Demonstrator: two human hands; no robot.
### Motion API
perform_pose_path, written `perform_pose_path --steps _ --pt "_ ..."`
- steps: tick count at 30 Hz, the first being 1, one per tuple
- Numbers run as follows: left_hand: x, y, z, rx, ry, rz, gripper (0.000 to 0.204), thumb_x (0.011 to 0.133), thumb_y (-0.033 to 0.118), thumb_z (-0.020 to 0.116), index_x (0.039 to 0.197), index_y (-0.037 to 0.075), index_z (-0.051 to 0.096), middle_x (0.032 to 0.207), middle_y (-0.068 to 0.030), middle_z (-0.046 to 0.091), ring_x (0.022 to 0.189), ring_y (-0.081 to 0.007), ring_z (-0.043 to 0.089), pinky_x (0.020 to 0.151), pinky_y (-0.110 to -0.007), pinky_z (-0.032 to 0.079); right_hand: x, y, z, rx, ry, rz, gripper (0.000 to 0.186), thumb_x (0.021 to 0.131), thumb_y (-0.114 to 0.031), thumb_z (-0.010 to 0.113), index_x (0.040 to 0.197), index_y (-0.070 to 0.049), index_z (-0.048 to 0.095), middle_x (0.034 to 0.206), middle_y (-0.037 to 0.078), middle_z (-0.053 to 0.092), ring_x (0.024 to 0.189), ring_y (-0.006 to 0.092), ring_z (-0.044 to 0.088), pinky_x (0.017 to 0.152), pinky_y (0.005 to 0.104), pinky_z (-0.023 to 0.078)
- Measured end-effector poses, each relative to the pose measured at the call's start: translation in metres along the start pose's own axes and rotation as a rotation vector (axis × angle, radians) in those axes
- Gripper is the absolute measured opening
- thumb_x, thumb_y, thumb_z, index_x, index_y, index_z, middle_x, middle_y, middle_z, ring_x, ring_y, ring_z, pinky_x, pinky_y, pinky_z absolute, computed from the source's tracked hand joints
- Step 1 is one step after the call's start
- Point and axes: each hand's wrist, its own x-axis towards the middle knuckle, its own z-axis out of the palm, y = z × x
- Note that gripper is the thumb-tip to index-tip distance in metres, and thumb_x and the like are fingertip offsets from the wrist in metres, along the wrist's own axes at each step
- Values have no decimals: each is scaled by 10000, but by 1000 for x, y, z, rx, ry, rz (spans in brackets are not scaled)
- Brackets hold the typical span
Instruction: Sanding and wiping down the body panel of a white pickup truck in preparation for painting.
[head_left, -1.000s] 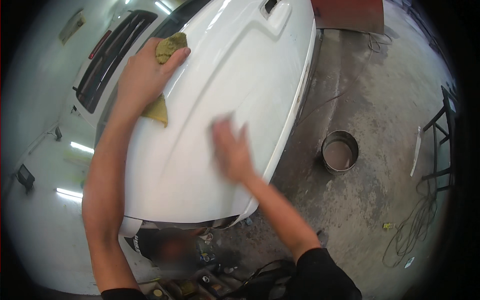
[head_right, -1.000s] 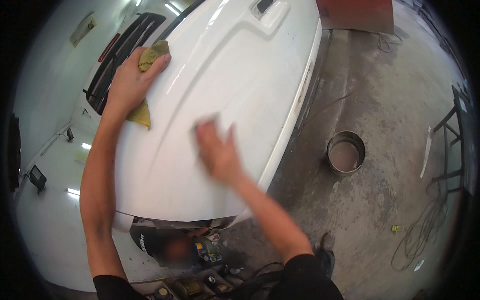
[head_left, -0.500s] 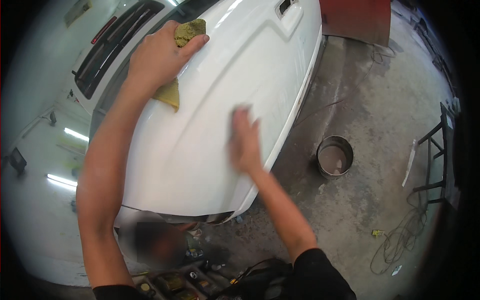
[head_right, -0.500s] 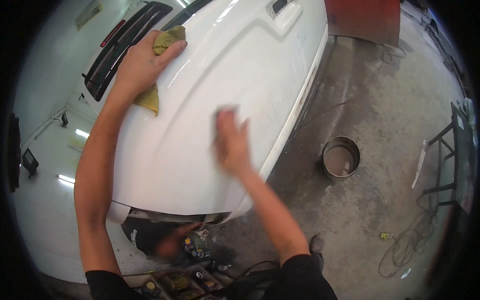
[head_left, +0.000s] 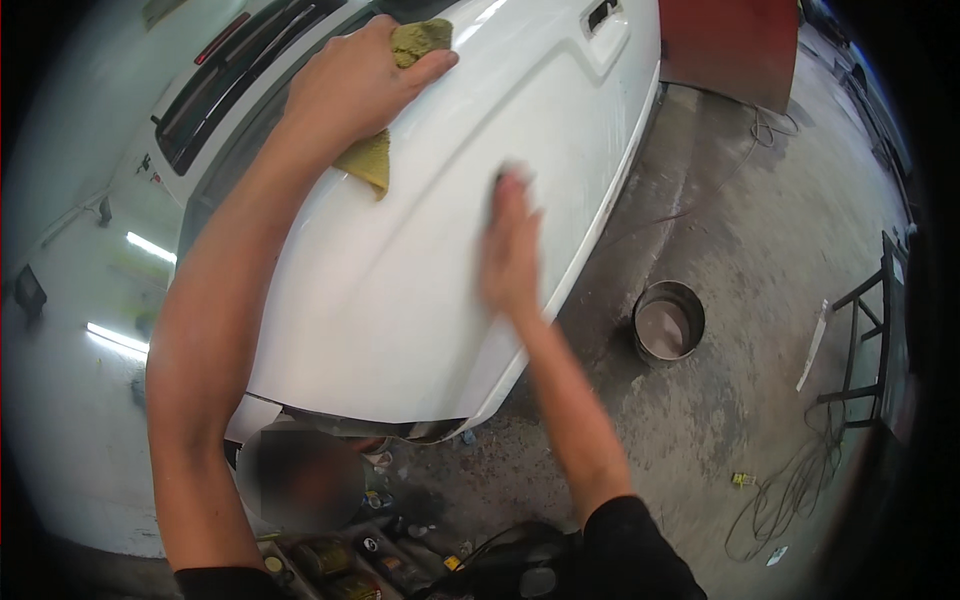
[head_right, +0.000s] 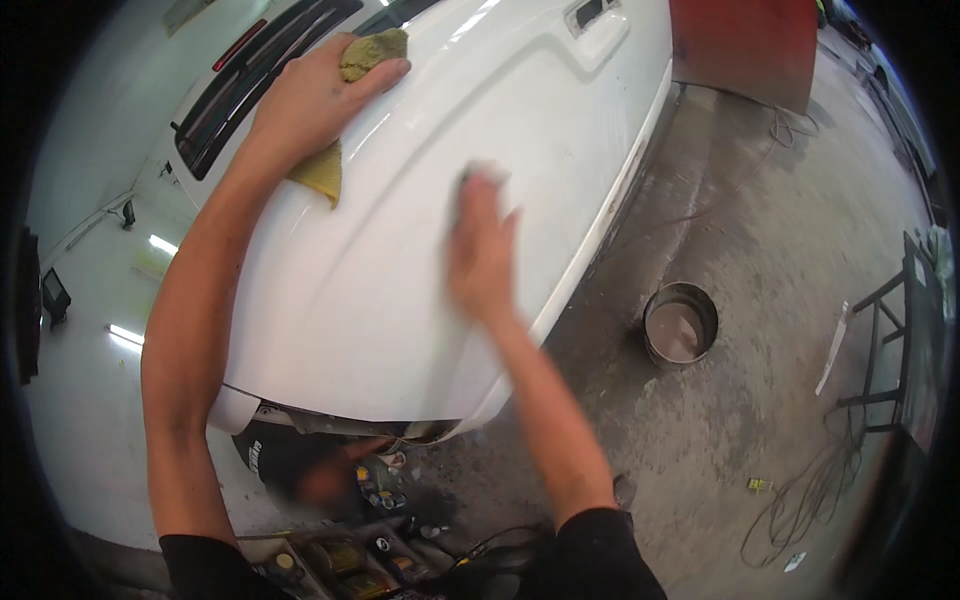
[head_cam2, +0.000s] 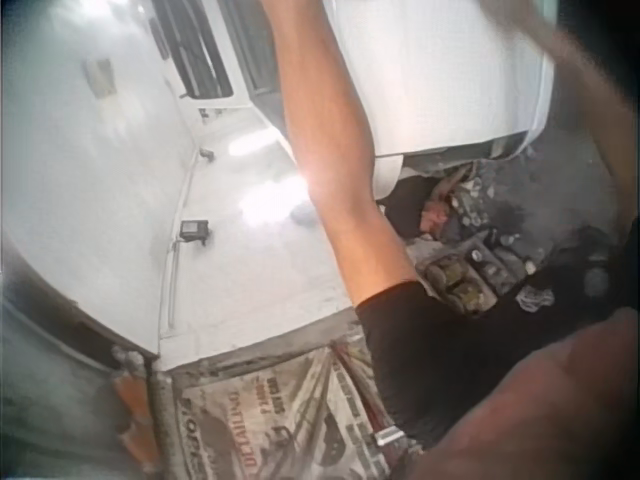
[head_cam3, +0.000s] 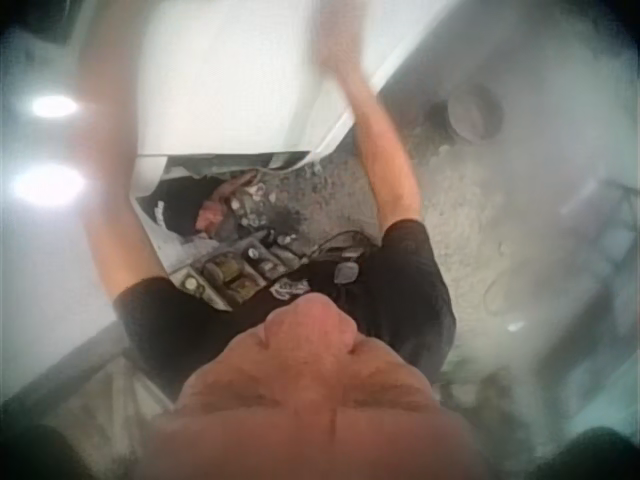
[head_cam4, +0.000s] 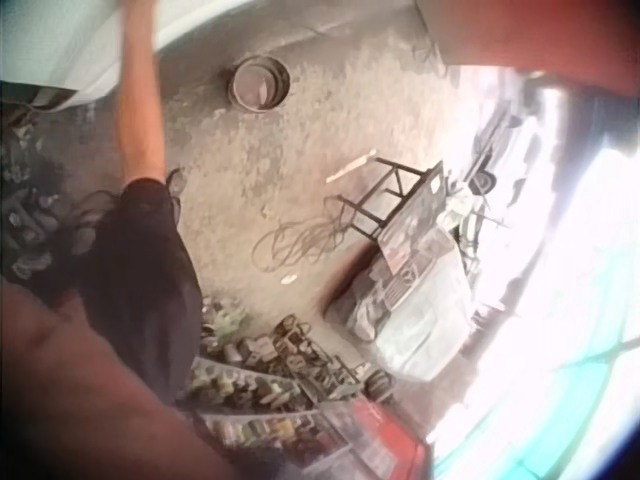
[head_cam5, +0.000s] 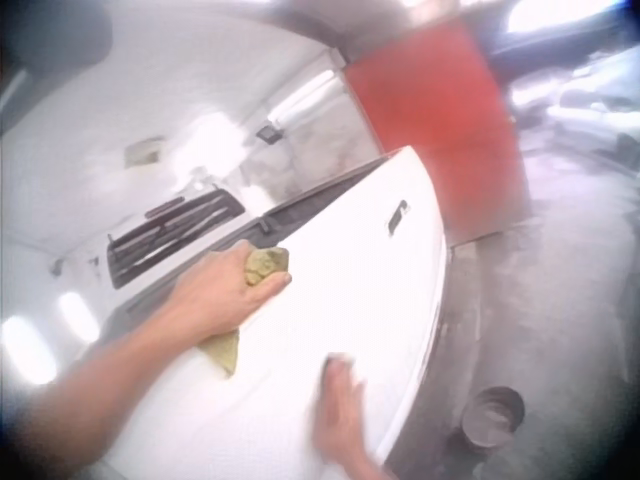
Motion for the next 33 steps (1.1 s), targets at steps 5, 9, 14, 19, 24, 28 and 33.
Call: perform_pose_path --steps 5,9,14,19,24,28,33 --pt "2 -3 4 59 36 -11 672 809 629 604 1144 47 628 950 -183 703 874 -321 683 794 -400 514 63 -21 -6 -46 153 144 502 1052 -256 320 1496 -27 265 1548 194 274 1456 326 202 1182 437 102" --pt "3 -8 13 89 10 -19 679 818 637 584 1129 34 620 939 -182 703 857 -320 685 768 -416 523 -121 -102 42 46 -177 -210 679 802 -124 539 1431 58 358 1510 270 308 1421 382 290 1119 670 70" --pt "2 -3 3 107 51 33 683 821 643 573 1103 23 621 917 -180 702 846 -319 689 752 -426 530 -19 -20 13 -125 26 -430 459 904 -96 500 1355 -12 494 1435 148 478 1349 330 430 1103 672 142" --pt "5 3 7 80 66 57 688 820 648 570 1106 24 620 909 -181 701 853 -315 692 753 -426 533 72 -29 -8 122 228 68 445 1009 -138 347 1427 14 363 1493 211 359 1397 370 317 1127 609 115" --pt "4 -6 12 68 2 -36 671 818 644 577 1125 49 623 945 -185 702 867 -329 689 763 -424 529 -104 -117 29 106 -269 -206 617 830 -78 562 1419 11 403 1502 219 353 1416 355 314 1090 690 153" --pt "3 -1 4 76 20 -27 662 816 640 583 1119 52 625 940 -178 703 866 -339 686 767 -420 527 -16 -42 10 -173 -12 -444 488 904 -79 504 1384 4 465 1425 161 489 1344 320 444 1104 659 156" --pt "3 5 -1 56 -21 -3 696 817 654 573 1158 48 605 947 -188 702 910 -337 681 797 -439 525 71 -41 -6 124 222 53 498 944 -100 446 1431 -20 381 1508 204 342 1407 377 302 1103 649 140"
